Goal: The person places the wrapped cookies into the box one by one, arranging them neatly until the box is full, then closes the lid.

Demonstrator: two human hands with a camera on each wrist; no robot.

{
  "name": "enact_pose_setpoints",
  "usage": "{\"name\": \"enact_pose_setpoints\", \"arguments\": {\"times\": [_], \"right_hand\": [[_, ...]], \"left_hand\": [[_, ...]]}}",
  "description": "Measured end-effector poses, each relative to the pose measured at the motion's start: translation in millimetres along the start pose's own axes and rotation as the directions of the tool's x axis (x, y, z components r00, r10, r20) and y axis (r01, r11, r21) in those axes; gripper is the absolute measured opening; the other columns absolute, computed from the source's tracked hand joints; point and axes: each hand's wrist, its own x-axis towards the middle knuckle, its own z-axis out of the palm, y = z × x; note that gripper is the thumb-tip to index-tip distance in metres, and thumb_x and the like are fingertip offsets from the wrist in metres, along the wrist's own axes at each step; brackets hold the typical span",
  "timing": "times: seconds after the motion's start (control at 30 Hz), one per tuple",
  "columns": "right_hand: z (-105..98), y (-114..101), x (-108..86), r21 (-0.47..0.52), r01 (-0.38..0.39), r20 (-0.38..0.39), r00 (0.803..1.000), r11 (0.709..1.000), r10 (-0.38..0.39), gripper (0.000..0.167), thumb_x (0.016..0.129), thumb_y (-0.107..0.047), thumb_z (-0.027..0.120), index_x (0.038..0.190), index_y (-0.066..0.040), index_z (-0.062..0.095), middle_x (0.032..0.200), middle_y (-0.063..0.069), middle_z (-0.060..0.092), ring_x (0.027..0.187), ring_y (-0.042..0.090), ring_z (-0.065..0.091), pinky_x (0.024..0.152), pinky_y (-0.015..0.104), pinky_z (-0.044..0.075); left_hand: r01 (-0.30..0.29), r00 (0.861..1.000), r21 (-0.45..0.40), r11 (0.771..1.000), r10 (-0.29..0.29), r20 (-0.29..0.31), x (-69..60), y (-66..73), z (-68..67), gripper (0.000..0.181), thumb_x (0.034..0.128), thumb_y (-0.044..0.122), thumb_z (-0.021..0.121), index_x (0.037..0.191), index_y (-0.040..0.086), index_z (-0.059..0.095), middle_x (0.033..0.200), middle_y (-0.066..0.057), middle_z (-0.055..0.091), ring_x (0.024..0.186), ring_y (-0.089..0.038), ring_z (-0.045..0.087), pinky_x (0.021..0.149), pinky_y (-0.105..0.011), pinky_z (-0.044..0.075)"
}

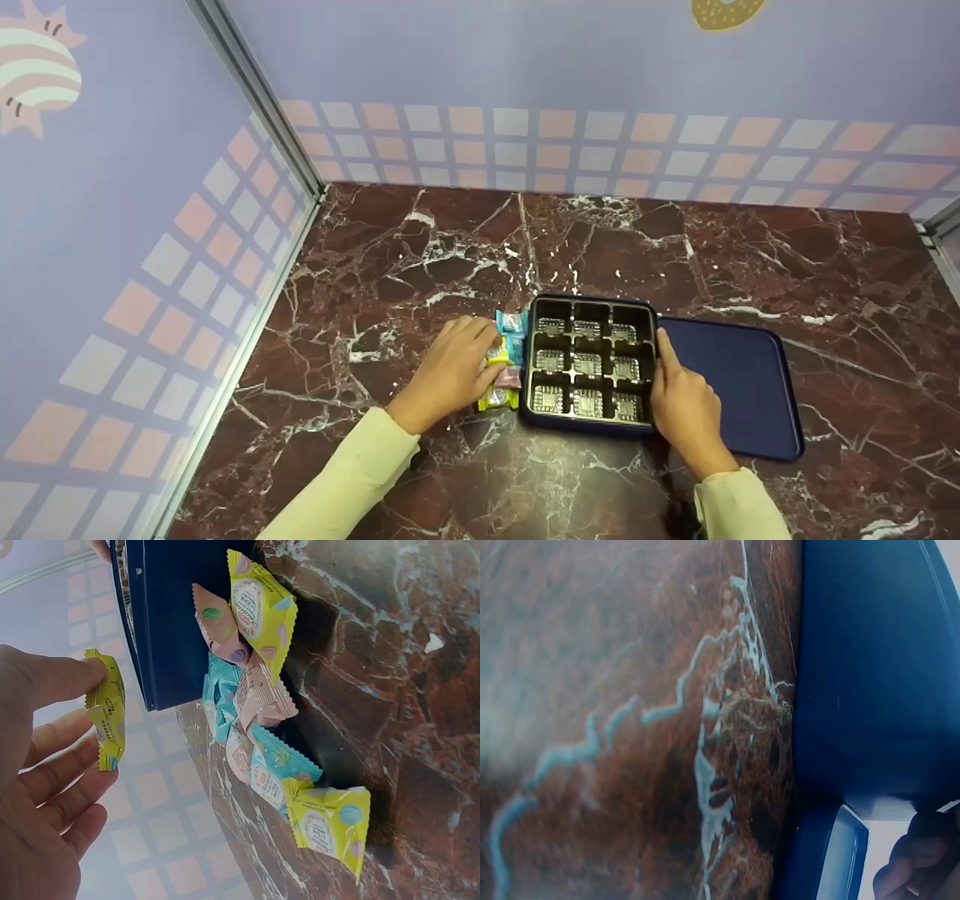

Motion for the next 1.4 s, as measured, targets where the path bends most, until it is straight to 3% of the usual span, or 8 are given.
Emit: {"name": "enact_pose_setpoints", "arguments": {"times": [0.53,0.77,1.13,1.4], "right_hand": [[-1,0,1.0,-0.008,-0.011,0.013,1.000,1.000,0.011,0.048,0.103,-0.024,0.037,0.150,-0.021,0.034,0.078,0.028,0.064,0.068,0.048,0.062,0.055,0.058,0.046],[1,0,1.1,-0.005,0.000,-0.014,1.000,1.000,0.000,0.047,0.102,-0.023,0.039,0.149,-0.021,0.037,0.075,0.027,0.064,0.064,0.047,0.062,0.053,0.058,0.045],[2,2,-1.0,-0.008,0.001,-0.030,1.000,1.000,-0.001,0.047,0.102,-0.023,0.039,0.148,-0.019,0.038,0.079,0.029,0.065,0.066,0.049,0.062,0.054,0.060,0.045],[1,1,-0.9,-0.012,0.000,-0.024,1.000,1.000,0.000,0.047,0.102,-0.023,0.039,0.148,-0.020,0.038,0.078,0.028,0.064,0.066,0.049,0.062,0.054,0.060,0.045]], "left_hand": [[-0.023,1.000,-0.035,0.999,0.023,-0.014,12.2,7.3,8.7,0.030,0.0808,0.029,0.075,0.098,0.011,0.059,0.101,0.003,0.061,0.092,-0.016,0.054,0.091,-0.032,0.045],[-0.042,0.999,-0.057,0.998,0.040,-0.030,15.0,10.1,13.0,0.036,0.0801,0.027,0.077,0.107,0.011,0.061,0.104,0.001,0.062,0.094,-0.017,0.055,0.091,-0.034,0.045],[-0.052,0.998,-0.048,0.998,0.051,-0.023,18.2,15.2,19.2,0.038,0.0809,0.030,0.076,0.111,0.012,0.060,0.106,0.002,0.064,0.097,-0.016,0.057,0.091,-0.033,0.045],[-0.045,0.999,-0.065,0.997,0.047,0.016,21.1,18.8,20.8,0.034,0.0829,0.030,0.074,0.108,0.014,0.058,0.103,0.005,0.061,0.092,-0.014,0.054,0.087,-0.032,0.043]]}}
